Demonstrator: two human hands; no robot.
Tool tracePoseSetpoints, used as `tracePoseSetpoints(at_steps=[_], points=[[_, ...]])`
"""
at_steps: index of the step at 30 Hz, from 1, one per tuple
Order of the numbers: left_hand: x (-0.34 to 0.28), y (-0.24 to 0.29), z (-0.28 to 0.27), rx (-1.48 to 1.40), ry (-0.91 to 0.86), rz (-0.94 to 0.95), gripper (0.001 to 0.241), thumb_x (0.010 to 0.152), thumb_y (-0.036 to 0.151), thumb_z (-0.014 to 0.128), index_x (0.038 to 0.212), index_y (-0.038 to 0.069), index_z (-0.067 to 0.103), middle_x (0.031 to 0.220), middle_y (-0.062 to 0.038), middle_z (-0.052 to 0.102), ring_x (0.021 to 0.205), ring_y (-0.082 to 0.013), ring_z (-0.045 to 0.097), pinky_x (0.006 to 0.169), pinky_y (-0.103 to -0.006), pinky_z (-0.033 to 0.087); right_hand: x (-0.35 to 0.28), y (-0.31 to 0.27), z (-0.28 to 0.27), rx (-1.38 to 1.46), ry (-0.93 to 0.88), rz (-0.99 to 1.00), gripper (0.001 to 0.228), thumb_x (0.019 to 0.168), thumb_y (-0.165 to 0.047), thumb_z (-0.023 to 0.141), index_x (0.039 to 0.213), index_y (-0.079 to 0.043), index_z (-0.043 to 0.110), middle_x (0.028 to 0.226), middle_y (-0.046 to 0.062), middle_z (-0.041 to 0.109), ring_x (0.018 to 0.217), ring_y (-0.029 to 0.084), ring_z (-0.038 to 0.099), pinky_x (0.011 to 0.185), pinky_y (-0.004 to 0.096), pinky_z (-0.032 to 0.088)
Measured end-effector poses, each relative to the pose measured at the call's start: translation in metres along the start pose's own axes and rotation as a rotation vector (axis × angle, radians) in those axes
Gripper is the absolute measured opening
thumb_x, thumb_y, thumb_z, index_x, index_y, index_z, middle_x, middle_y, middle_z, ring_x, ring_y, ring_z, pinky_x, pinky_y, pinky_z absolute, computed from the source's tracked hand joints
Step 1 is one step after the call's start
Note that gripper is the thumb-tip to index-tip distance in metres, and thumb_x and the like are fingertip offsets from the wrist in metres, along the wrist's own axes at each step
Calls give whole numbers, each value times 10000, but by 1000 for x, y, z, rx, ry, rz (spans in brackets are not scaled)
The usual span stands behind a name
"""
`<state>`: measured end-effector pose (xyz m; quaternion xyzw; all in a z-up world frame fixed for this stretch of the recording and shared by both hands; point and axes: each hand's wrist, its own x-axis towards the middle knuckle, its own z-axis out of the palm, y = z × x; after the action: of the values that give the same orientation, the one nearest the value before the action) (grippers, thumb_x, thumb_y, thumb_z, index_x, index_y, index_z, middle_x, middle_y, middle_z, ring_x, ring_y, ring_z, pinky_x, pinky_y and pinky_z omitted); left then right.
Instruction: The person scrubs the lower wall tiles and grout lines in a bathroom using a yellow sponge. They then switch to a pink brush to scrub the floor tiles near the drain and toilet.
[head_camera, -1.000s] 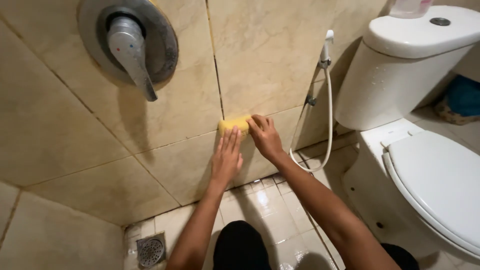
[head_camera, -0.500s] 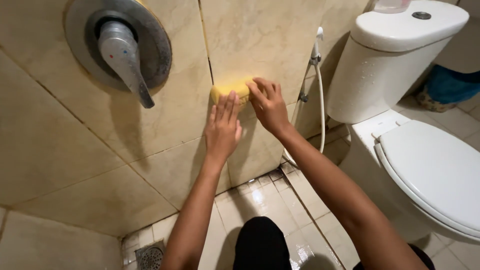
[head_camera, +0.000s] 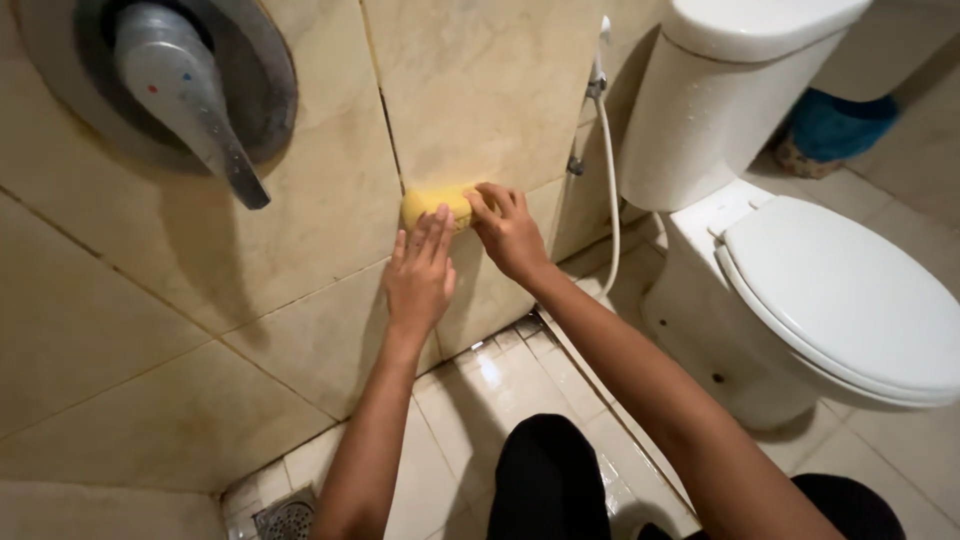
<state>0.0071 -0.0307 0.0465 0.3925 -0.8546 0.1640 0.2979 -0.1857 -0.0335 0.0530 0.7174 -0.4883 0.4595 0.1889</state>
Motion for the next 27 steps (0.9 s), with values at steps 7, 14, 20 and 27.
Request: tracePoseSetpoints(at_steps=[7,14,20,27], points=[[0,-6,-1,11,14,14,800,875,210,703,1606,163,380,1672,34,352,1521,-144,353,1229,-449,299,5,-3,-1,-52,-54,-7,608,803,-35,796,1367,-132,589,1345,107,603,1107,364,580,839,422,567],[2,-8,-5,-8,-24,16,810,871,220,696,1607,178,360,1676,60,328,1514,-125,346,1228,-457,281,4,-10,-5,-85,-76,41,578,819,-74,795,1351,-158,585,1364,100,575,1131,370,578,856,428,569],[0,0,-13,47,-52,-10,793,887,219,694,1606,171,363,1676,58,323,1519,-133,336,1227,-469,293,-2,-6,-4,-42,-61,50,570,834,-66,789,1359,-182,600,1369,92,579,1145,350,587,864,414,572],[-13,14,10,100,59,-125,834,876,221,718,1616,134,344,1699,-140,238,1562,-375,246,1234,-483,285,1,5,-7,17,-28,6,498,853,-72,799,1320,-151,643,1323,95,601,1099,350,594,833,408,568]])
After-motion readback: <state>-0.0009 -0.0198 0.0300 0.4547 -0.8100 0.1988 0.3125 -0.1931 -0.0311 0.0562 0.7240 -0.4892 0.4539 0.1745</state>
